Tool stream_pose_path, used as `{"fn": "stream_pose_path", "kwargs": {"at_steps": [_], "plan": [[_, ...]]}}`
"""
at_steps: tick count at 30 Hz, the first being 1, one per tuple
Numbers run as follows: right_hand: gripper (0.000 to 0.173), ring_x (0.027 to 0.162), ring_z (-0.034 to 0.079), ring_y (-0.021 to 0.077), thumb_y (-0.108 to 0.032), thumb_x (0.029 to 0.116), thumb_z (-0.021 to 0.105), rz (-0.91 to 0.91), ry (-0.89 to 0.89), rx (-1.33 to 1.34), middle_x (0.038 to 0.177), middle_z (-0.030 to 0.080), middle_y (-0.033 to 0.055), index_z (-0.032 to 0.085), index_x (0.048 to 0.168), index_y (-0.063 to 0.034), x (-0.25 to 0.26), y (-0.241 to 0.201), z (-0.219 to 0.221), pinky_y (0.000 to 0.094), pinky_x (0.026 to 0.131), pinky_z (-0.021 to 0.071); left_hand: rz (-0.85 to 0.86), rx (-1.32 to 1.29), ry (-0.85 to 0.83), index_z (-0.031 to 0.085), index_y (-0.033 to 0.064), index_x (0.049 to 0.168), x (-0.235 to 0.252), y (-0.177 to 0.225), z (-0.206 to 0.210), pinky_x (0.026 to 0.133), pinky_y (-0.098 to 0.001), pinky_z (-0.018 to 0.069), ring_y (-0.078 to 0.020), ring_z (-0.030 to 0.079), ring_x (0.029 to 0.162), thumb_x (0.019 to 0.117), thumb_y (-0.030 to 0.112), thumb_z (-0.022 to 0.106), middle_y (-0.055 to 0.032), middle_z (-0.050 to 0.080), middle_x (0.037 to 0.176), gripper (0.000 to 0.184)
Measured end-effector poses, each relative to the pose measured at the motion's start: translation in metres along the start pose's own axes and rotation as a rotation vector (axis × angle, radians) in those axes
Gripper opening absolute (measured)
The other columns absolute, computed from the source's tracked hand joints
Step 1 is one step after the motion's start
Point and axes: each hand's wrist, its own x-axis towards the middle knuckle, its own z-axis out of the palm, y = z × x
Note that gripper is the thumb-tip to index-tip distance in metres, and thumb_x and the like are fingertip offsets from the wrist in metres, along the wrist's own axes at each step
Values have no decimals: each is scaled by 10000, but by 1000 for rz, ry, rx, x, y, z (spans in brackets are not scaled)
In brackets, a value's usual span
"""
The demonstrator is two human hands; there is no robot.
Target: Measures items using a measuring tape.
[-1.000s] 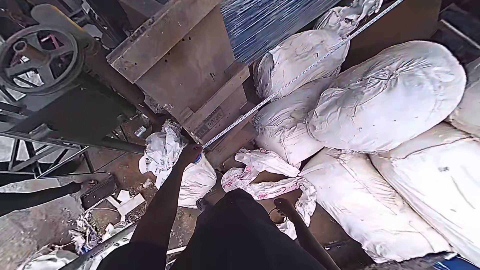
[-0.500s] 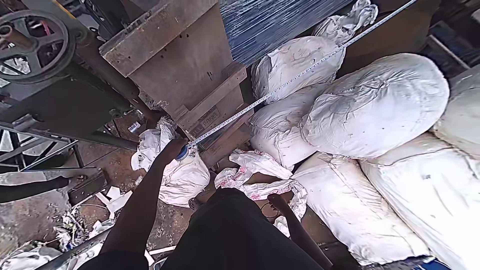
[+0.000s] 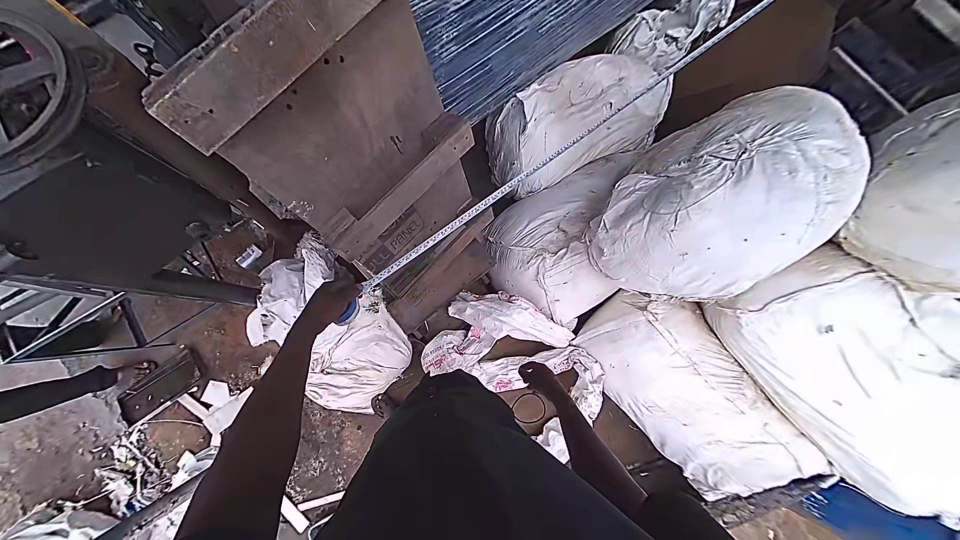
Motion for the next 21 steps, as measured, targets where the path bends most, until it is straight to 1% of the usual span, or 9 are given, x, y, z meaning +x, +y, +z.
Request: {"fn": "stream_pose_path", "kwargs": {"at_steps": [2,5,8,10,12,15,16,18,21], "plan": [[351,830,693,274,-338,1048,552,-34,-6,-50,1023,708,159,668,1253,-78,4,-26,-11,480,772,574,-18,39,-8,694,23,1018,6,-4,8,769,-556,495,-295,623,807,1080,336,522,-171,666,895,363],[351,924,702,306,-314,1041,553,-153,5,-107,1095,711,178,670,1255,-61,11,-67,-29,525,847,565,-32,135,-1,688,55,1022,22,-23,26,753,-602,501,-330,640,797,1082,399,494,-175,666,866,400],[351,927,702,273,-337,1023,562,-227,58,-160,1032,731,142,687,1248,-98,33,-116,-46,505,871,555,-86,258,-7,685,82,1067,47,-45,47,795,-665,515,-376,680,859,1083,472,446,-186,691,898,458],[359,945,706,255,-333,1036,555,-284,62,-184,1045,735,134,675,1274,-93,49,-151,-57,480,899,556,-135,293,-15,682,105,1085,62,-57,61,812,-680,509,-383,687,906,1081,479,431,-182,701,936,451],[331,952,711,269,-303,1046,568,-365,87,-174,1040,738,145,683,1250,-68,68,-178,-64,490,916,555,-192,327,-22,673,117,1119,76,-65,78,807,-703,505,-407,690,937,1084,488,405,-192,708,968,459],[270,924,714,299,-301,1037,597,-471,163,-220,1016,740,137,713,1171,-97,113,-209,-69,558,869,561,-242,372,-10,665,139,1165,104,-83,105,802,-718,507,-437,691,981,1084,500,377,-202,716,1019,469],[262,949,710,309,-294,1032,605,-488,172,-224,1032,737,144,722,1158,-96,129,-219,-69,575,882,554,-252,383,-4,662,140,1175,114,-90,114,801,-721,509,-445,691,990,1087,492,374,-204,718,1031,463],[270,1029,706,305,-293,1020,592,-484,159,-248,1065,741,139,728,1147,-97,174,-235,-67,581,940,537,-268,396,11,660,154,1184,134,-102,131,790,-724,505,-450,689,986,1087,478,381,-200,719,1033,438],[254,1015,711,280,-283,1010,603,-446,133,-241,1041,750,115,735,1147,-115,230,-249,-55,558,944,545,-308,402,15,655,177,1229,159,-119,155,810,-732,489,-443,682,1024,1088,466,381,-186,717,1094,423]]}}
